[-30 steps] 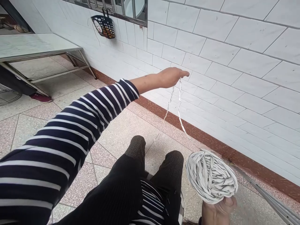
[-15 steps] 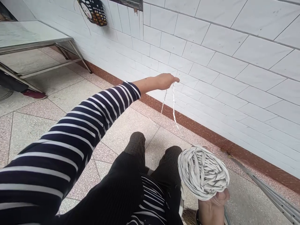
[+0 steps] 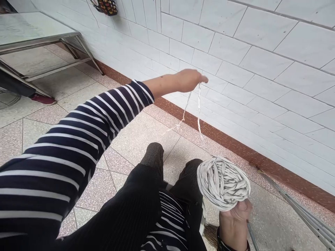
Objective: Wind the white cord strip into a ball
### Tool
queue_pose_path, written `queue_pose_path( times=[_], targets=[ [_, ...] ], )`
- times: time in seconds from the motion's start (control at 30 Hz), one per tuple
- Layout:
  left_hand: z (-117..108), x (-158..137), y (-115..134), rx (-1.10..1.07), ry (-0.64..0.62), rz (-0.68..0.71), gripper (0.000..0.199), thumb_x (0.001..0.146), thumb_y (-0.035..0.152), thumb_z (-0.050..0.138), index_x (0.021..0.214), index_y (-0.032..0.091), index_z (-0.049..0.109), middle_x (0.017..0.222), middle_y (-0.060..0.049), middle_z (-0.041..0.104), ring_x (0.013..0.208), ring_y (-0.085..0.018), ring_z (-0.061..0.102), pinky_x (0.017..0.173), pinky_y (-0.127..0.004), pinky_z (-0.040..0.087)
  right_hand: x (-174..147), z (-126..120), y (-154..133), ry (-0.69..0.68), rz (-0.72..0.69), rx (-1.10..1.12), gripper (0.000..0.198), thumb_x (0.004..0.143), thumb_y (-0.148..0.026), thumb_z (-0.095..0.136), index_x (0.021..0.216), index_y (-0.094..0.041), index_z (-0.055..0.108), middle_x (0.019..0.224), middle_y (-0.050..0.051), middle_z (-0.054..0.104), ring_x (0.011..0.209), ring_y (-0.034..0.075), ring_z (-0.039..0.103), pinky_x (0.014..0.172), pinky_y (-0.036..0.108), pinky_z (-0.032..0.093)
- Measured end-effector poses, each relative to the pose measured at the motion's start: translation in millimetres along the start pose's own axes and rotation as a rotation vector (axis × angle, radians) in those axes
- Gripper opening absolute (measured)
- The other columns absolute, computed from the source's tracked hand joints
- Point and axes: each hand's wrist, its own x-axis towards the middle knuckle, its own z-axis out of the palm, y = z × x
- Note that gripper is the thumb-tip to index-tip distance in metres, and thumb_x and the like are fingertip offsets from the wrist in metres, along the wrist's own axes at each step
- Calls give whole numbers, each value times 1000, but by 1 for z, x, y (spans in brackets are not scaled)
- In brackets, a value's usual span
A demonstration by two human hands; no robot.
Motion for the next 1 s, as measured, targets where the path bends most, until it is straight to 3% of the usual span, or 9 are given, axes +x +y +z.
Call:
queue_pose_path(
  times=[0.17,0.27,0.33,0.5,0.6,0.77,0.87,1.0],
  targets=[
    [73,-24,-12,-120,-185,-77,40,96,5,48,134,17,55,120,-7,68,106,-19,54,103,-39,39,-3,10,-3,-133,52,-91,79,55,-65,77,127,-34,64,126,10,69,127,46,54,104,74,37],
    [111,-51,2,-174,-306,-83,26,92,8,58,117,11,64,104,-9,73,96,-19,61,97,-37,46,4,25,1,-220,74,-97,82,55,-63,79,129,-34,62,127,9,69,130,43,53,108,70,36],
    [131,-75,21,-253,-387,-41,22,87,12,66,109,13,69,104,-7,74,95,-18,65,93,-33,49,11,32,8,-260,97,-77,80,57,-59,80,131,-34,60,128,8,68,129,41,53,109,68,36],
    [153,-140,76,-994,-356,26,31,97,24,53,125,17,64,123,-7,69,115,-17,64,98,-31,48,28,22,38,-275,191,-67,69,67,-49,75,131,-33,58,128,7,69,127,37,56,108,65,39],
    [158,-172,95,-1206,-297,-10,33,94,22,56,126,19,64,129,-8,67,121,-18,61,104,-31,45,30,12,55,-238,248,-57,65,64,-43,78,125,-30,62,124,7,70,124,37,57,107,62,42],
    [171,-200,106,-1122,-243,-150,23,89,23,63,109,20,74,120,-6,72,114,-21,64,106,-34,44,23,16,66,-307,293,-81,70,56,-33,85,123,-29,64,129,6,67,122,36,58,104,53,46],
    [175,-206,105,-968,-215,-97,17,91,24,60,96,21,76,105,-3,76,103,-19,68,115,-39,35,18,21,65,-346,288,-108,76,55,-30,88,127,-31,61,128,5,66,118,33,60,102,49,48],
    [168,-206,93,-674,-118,-60,26,98,25,48,91,20,73,97,-2,75,99,-16,67,121,-43,20,13,20,61,-371,292,-114,89,53,-29,91,134,-32,56,130,5,63,118,32,60,104,48,45]
  ],
)
